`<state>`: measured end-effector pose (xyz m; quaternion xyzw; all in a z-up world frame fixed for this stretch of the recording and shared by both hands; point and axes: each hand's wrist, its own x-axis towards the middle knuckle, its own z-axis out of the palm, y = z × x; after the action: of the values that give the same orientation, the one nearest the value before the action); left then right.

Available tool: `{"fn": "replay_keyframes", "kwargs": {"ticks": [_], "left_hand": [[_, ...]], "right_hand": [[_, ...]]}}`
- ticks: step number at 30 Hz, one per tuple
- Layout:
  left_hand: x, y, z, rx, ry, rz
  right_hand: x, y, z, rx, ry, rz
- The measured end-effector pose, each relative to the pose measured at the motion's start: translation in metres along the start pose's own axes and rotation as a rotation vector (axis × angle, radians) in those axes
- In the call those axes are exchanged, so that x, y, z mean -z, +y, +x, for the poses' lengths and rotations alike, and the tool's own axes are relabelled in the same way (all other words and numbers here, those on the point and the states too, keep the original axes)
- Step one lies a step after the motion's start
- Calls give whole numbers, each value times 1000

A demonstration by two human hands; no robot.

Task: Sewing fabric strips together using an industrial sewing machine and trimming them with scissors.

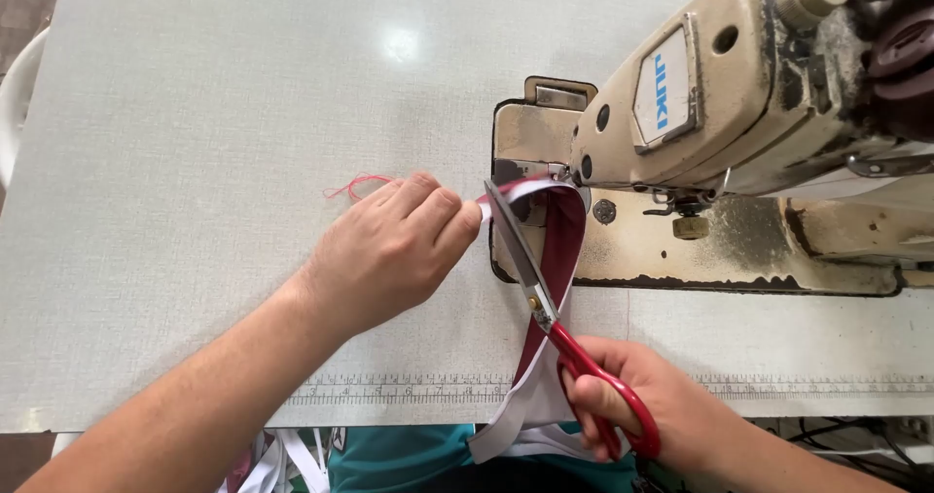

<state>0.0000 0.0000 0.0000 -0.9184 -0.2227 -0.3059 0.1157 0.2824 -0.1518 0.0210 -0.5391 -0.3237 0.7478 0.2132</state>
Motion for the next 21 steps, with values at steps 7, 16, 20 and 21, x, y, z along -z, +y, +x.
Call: {"fn": "replay_keyframes", "kwargs": {"ticks": [7,16,20,21], "left_hand": [[4,-85,-44,739,-321,554],[-78,-70,90,152,-561,-173],[-93,-49,92,467,-317,458],[-87,-37,91,417,-136,429]], "right_hand": [[29,-13,-67,-228,8,-552],[66,-22,-88,-791,803,-1122],[79,-30,-89,-657,981,-1067],[86,-32,-86,-592,996,-1035]]}}
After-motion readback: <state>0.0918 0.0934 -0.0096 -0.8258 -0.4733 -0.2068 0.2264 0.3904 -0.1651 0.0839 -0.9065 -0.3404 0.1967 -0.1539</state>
